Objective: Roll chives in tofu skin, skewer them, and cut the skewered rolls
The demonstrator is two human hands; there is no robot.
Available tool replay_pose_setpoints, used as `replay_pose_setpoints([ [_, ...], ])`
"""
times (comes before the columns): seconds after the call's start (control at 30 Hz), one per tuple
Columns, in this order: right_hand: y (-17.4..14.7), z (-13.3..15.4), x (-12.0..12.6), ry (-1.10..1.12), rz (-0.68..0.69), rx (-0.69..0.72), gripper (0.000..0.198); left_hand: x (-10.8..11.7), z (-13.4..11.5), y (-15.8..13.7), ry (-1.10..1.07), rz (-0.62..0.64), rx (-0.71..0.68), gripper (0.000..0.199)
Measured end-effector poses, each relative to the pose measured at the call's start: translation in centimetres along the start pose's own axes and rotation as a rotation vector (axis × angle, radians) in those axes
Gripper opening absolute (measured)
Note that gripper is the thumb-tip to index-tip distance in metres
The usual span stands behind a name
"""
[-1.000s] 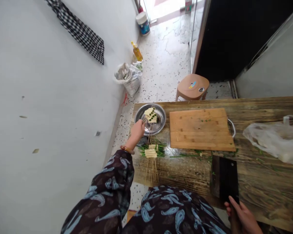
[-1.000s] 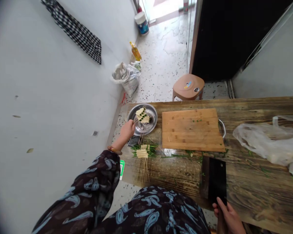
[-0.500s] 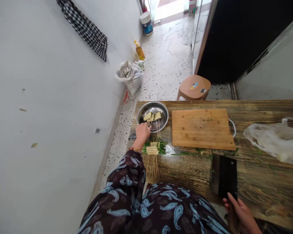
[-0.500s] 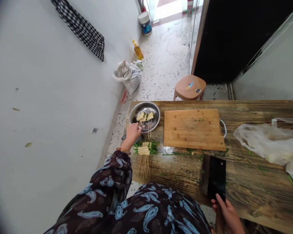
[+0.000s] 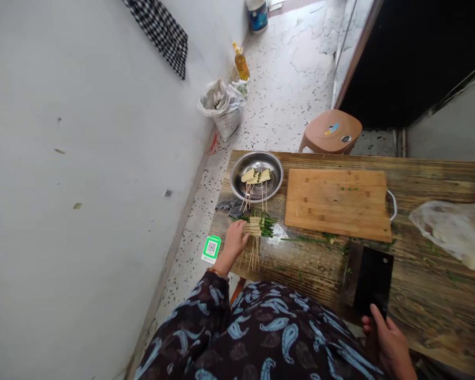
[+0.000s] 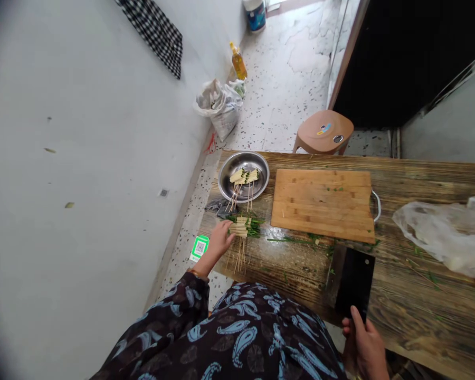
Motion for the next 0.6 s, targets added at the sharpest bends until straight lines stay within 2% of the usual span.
replay_pose_setpoints([
  [0.13,0.8,0.9,0.1,-0.006,-0.001,0.006,0.040,-0.7,-0.4,0.4,0.033,0.046,-0.034,0.037],
  [0.3,1.6,2.3,-0.3,0.109,0.007,0.033,0.042,-1.2,-0.1,1.0,0.082,0.054,-0.028,0.036],
  [0.5,1.7,3.3,-0.7,0.164,0.047,0.065,0.043,-1.6,-0.2,1.0,0.127,0.068,-0.076,0.056],
  [0.6,1.7,3.5,-0.7,0.168,0.057,0.071,0.042,-1.6,-0.6,0.7,0.157,0.059,-0.088,0.059],
])
Point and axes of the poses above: each hand's wrist, its own y-axis towards the middle knuckle, its own x-axis out of the back of the hand, z = x × y, the point moved 1 cm from there along y, towards the middle knuckle, and after that the axes turned 7 degrees about x, right-handed, at the moved point
